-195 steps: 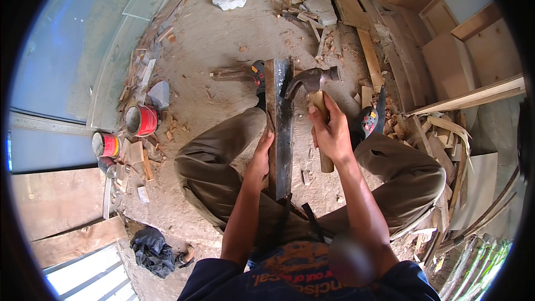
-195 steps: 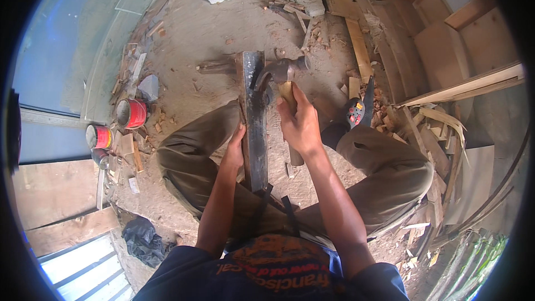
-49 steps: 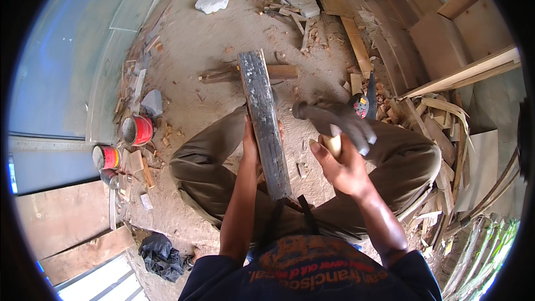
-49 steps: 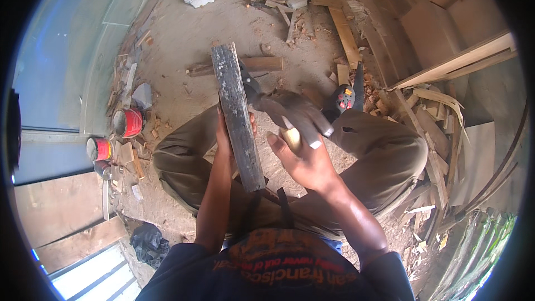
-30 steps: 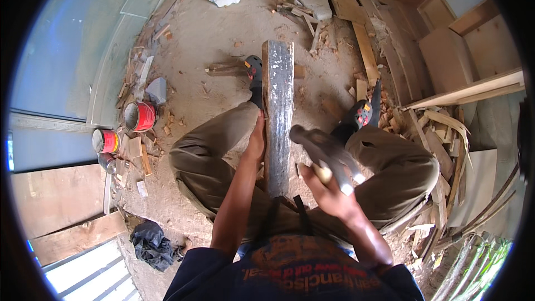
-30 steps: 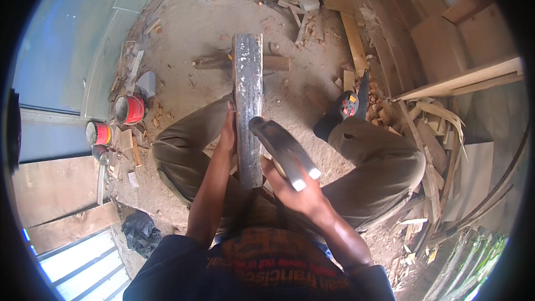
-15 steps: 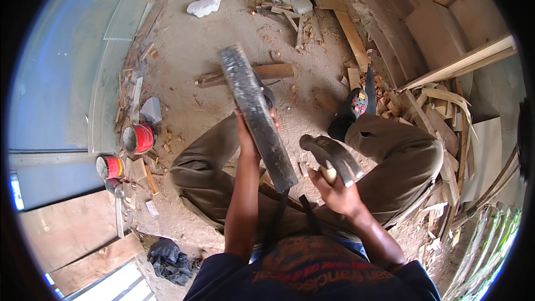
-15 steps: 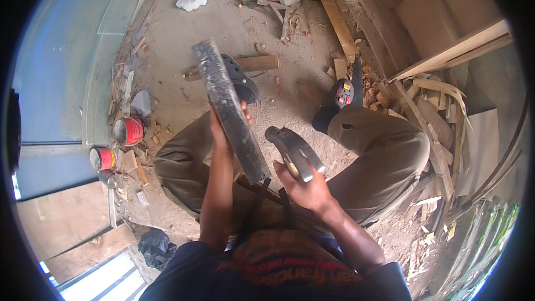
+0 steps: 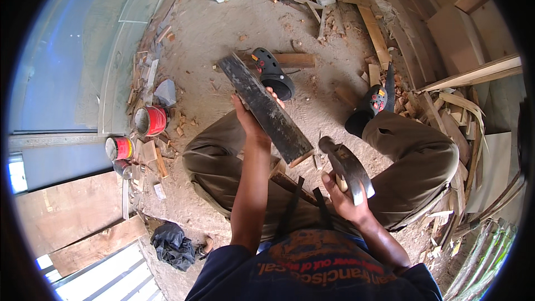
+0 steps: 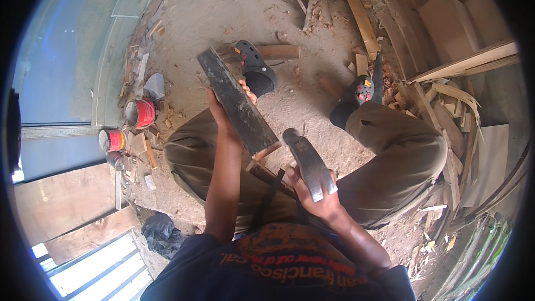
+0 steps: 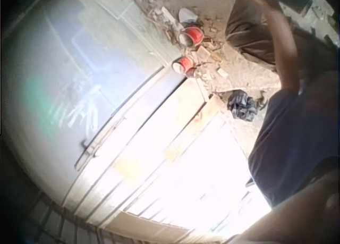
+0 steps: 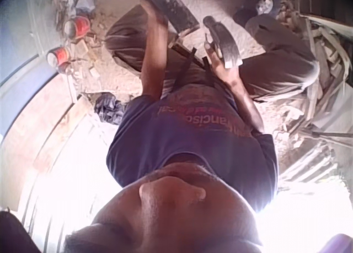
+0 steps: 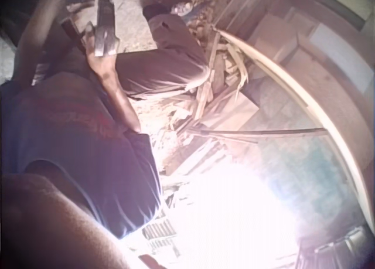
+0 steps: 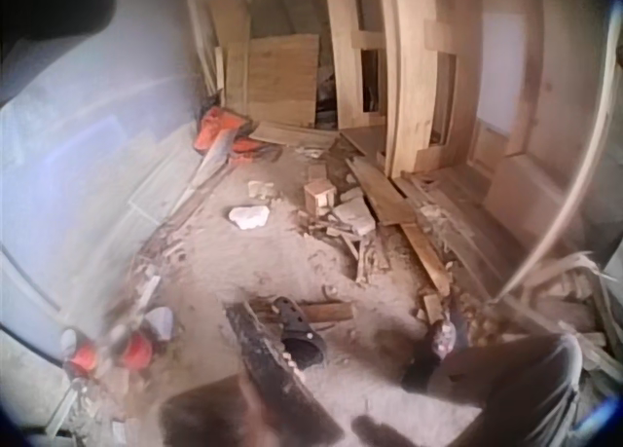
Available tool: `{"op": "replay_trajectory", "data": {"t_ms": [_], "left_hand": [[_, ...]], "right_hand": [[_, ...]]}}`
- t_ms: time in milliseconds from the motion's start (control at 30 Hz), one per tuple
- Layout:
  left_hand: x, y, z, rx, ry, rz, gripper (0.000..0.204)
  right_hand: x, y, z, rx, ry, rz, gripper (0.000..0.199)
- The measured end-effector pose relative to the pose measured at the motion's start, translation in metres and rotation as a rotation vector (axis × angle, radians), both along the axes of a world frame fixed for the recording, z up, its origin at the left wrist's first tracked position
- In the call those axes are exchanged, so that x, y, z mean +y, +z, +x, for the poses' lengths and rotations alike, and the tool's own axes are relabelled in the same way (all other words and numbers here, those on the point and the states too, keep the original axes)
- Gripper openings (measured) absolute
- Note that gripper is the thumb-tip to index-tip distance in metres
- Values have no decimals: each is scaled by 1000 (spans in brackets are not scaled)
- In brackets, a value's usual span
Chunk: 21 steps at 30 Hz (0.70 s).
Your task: The person sits on the floor and uses a hammer to repeatedly strike a piece of wood, breaking it into smaller pieces. The person adjusts the wood and continues hammering until it is fragmented.
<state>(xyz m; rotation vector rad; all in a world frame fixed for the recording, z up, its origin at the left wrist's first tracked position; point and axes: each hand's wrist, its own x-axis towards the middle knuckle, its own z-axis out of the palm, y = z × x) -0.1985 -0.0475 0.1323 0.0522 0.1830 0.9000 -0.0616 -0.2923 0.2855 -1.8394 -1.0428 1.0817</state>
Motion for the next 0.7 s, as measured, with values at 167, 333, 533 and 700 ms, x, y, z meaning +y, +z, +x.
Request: {"op": "replay_trajectory", "data": {"t_ms": [167,333,533,700], "left_hand": [[-25,-51,15,-18,72,-83,76],[-66,-27,70,-100,66,-416,58],[-97,-27,96,5,79,-380,44],[-108,-19,104,173,89,-346,64]], "right_hand": [[5,-23,-5,32,-214,150,15],[4,-34,13,94,-351,217,37],[29,-31,7,131,-406,330,35],[45,-43,1,101,-457,318,27]]}}
